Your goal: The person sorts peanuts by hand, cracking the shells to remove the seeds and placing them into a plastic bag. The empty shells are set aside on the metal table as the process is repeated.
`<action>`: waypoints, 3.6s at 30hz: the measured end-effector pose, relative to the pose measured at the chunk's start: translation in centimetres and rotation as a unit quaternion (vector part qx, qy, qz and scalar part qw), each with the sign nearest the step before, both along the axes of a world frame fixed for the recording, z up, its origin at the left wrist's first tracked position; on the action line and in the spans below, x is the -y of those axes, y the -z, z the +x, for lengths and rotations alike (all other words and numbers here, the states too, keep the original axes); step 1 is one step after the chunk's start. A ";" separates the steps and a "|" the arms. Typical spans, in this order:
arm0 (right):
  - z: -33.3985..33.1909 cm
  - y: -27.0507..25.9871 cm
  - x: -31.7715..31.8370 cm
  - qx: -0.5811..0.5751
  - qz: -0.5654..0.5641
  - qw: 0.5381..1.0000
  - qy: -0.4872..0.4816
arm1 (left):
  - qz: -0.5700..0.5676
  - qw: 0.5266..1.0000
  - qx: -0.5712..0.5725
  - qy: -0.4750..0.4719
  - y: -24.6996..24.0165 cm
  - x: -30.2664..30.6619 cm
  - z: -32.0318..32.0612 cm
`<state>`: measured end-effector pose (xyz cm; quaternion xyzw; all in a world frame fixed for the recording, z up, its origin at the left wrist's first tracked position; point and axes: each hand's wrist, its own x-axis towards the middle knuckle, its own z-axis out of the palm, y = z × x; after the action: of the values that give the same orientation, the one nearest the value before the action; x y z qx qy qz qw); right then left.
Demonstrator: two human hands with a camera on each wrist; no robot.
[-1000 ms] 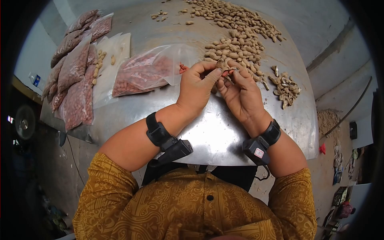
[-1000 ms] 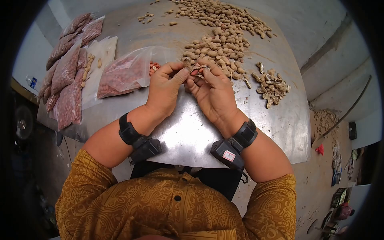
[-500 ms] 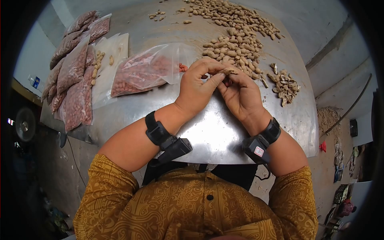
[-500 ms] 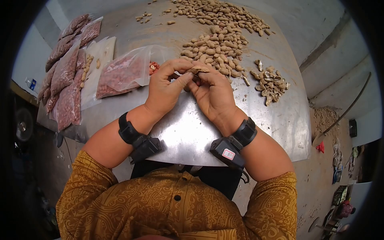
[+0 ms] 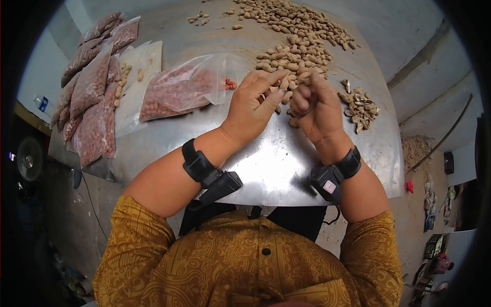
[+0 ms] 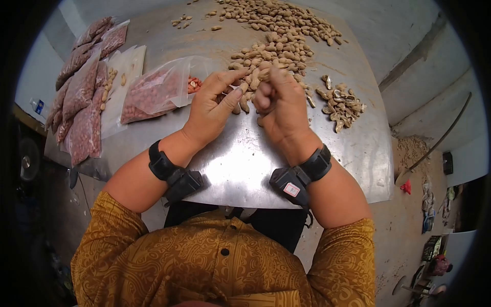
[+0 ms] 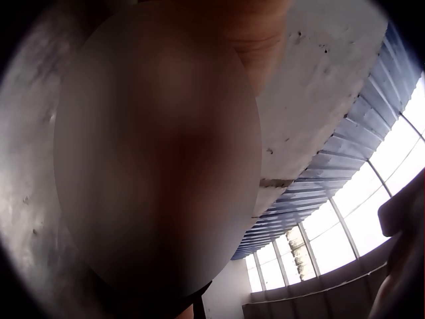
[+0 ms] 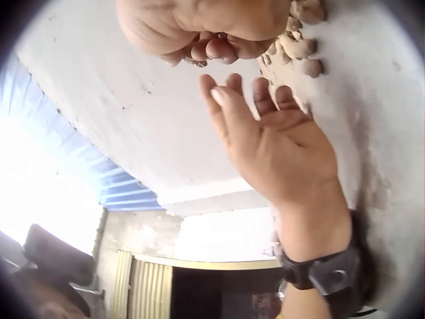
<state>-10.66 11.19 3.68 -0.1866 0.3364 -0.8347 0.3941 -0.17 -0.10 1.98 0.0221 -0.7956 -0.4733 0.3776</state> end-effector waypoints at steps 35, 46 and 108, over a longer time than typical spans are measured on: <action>-0.8 0.4 -0.2 -0.252 0.166 0.953 -0.011 | 0.009 0.999 0.021 -0.026 0.8 0.4 -0.7; -1.0 0.3 -0.3 -0.348 0.173 0.921 0.029 | 0.026 0.997 0.067 -0.014 0.5 0.6 -0.2; 1.1 1.6 0.6 -0.010 0.041 0.997 -0.063 | 0.208 0.974 0.021 0.087 -0.3 0.2 0.2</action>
<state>-9.56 10.57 2.09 -0.1995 0.3623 -0.7916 0.4498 0.03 -0.31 2.32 0.0407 -0.6862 -0.6591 0.3050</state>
